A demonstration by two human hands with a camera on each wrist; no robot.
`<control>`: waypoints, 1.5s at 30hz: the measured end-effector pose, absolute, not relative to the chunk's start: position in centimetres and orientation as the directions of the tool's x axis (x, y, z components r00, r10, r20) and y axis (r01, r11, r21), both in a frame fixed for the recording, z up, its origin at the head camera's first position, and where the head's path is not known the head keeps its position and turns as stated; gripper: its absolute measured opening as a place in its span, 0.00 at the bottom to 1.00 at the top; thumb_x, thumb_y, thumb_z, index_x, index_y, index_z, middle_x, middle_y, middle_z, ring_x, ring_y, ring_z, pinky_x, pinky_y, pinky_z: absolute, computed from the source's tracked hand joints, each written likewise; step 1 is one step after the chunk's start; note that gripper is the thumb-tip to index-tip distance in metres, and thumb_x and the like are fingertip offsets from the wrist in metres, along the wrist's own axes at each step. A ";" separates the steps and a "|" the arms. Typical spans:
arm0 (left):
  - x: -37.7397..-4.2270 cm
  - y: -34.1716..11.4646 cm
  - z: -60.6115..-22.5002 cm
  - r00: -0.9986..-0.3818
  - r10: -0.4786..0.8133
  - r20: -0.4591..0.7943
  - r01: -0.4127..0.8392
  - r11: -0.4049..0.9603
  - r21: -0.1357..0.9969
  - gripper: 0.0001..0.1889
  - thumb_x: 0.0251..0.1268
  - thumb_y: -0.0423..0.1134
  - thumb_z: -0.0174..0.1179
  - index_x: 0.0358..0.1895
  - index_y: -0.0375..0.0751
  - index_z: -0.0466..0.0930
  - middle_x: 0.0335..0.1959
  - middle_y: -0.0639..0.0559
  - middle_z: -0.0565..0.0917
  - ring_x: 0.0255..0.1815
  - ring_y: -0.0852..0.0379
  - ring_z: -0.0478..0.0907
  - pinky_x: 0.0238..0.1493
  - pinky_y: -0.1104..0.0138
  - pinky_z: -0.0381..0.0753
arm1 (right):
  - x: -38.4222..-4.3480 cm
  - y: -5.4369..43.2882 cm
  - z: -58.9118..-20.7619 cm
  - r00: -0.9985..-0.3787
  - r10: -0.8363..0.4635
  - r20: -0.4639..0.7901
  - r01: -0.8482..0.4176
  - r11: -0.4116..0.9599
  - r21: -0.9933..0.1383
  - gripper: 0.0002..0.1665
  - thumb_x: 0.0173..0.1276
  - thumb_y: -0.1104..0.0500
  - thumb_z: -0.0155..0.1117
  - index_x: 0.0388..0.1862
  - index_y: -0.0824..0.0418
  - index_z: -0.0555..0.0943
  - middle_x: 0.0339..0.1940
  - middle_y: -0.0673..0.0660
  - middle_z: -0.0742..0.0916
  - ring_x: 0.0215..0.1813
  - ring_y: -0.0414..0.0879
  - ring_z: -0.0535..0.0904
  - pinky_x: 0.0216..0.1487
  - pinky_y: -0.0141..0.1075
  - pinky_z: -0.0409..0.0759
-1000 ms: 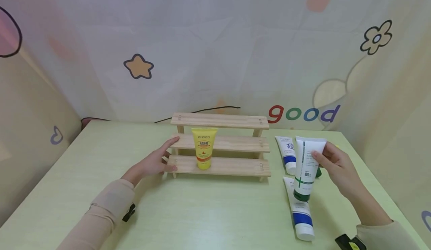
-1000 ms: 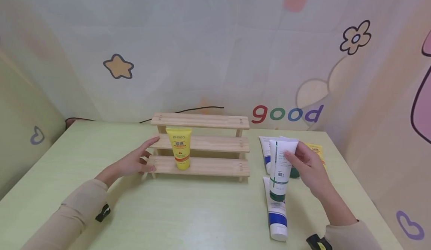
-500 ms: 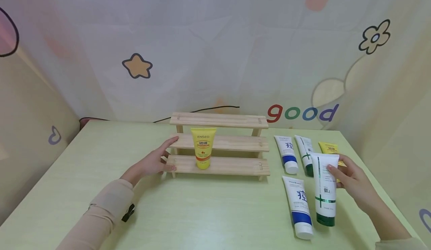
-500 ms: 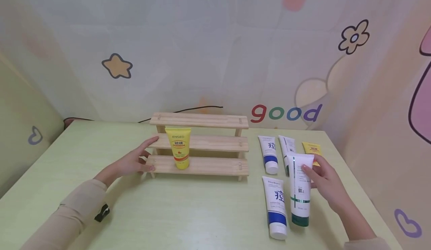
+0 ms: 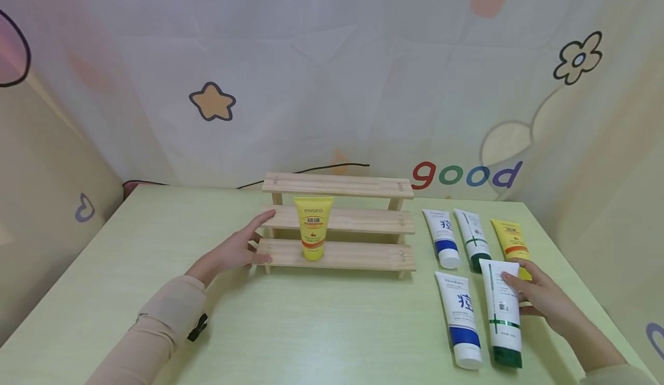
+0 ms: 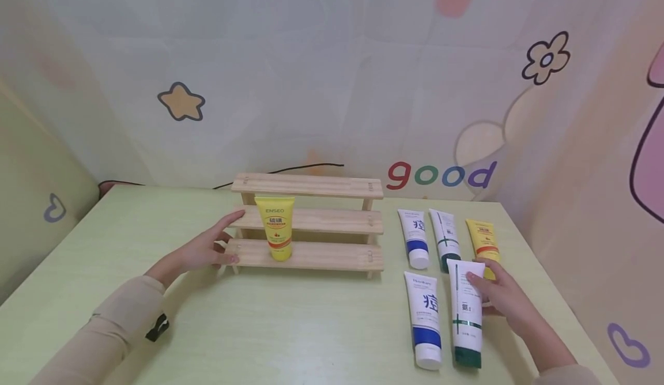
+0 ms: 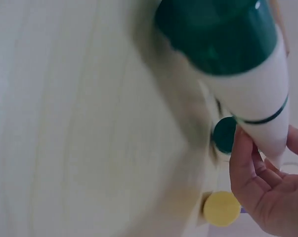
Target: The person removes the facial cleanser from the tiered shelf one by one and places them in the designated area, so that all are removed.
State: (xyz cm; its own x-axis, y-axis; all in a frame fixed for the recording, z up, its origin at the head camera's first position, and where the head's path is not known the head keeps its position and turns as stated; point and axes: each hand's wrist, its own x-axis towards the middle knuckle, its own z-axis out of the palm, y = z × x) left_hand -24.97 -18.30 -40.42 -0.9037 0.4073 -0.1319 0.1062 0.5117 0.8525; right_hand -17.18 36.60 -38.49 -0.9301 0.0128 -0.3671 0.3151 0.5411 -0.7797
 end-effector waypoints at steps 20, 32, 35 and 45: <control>-24.8 -18.2 -40.1 -0.904 0.404 -0.137 0.100 0.514 0.852 0.49 0.53 0.32 0.65 0.71 0.63 0.41 0.51 0.34 0.66 0.34 0.47 0.73 0.26 0.60 0.74 | -17.7 36.8 -38.4 -0.957 0.069 -0.281 0.249 0.694 -0.676 0.39 0.69 0.45 0.50 0.64 0.73 0.56 0.50 0.76 0.70 0.38 0.54 0.76 0.34 0.38 0.79; -24.9 -18.3 -40.1 -0.910 0.389 -0.144 0.093 0.529 0.843 0.49 0.52 0.33 0.66 0.70 0.66 0.43 0.51 0.35 0.66 0.36 0.46 0.73 0.28 0.60 0.76 | -17.8 33.7 -33.4 -0.997 0.049 0.054 -0.010 0.646 -0.764 0.34 0.71 0.46 0.46 0.65 0.69 0.60 0.58 0.72 0.68 0.34 0.22 0.71 0.35 0.28 0.78; -24.9 -18.3 -40.2 -0.908 0.397 -0.134 0.105 0.526 0.844 0.49 0.53 0.33 0.66 0.71 0.64 0.42 0.51 0.34 0.66 0.35 0.47 0.73 0.27 0.60 0.75 | -17.9 32.3 -32.7 -0.991 0.059 0.119 -0.058 0.612 -0.789 0.33 0.70 0.46 0.48 0.64 0.66 0.62 0.54 0.60 0.73 0.36 0.24 0.73 0.36 0.26 0.77; -25.0 -18.3 -40.7 -0.906 0.406 -0.123 0.119 0.520 0.846 0.48 0.53 0.33 0.65 0.71 0.63 0.42 0.49 0.35 0.67 0.34 0.48 0.74 0.26 0.62 0.74 | -19.4 26.5 -31.6 -0.980 -0.008 0.201 -0.184 0.441 -0.879 0.28 0.69 0.49 0.52 0.65 0.57 0.64 0.50 0.52 0.76 0.42 0.30 0.77 0.39 0.29 0.77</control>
State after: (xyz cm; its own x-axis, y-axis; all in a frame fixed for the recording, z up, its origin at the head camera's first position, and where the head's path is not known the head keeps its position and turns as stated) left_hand -24.99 -18.28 -40.66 -0.9056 0.4061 -0.1226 0.1189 0.5204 0.8456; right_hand -19.39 26.49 -31.62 -0.9796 -0.0081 0.2008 -0.1838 0.4407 -0.8786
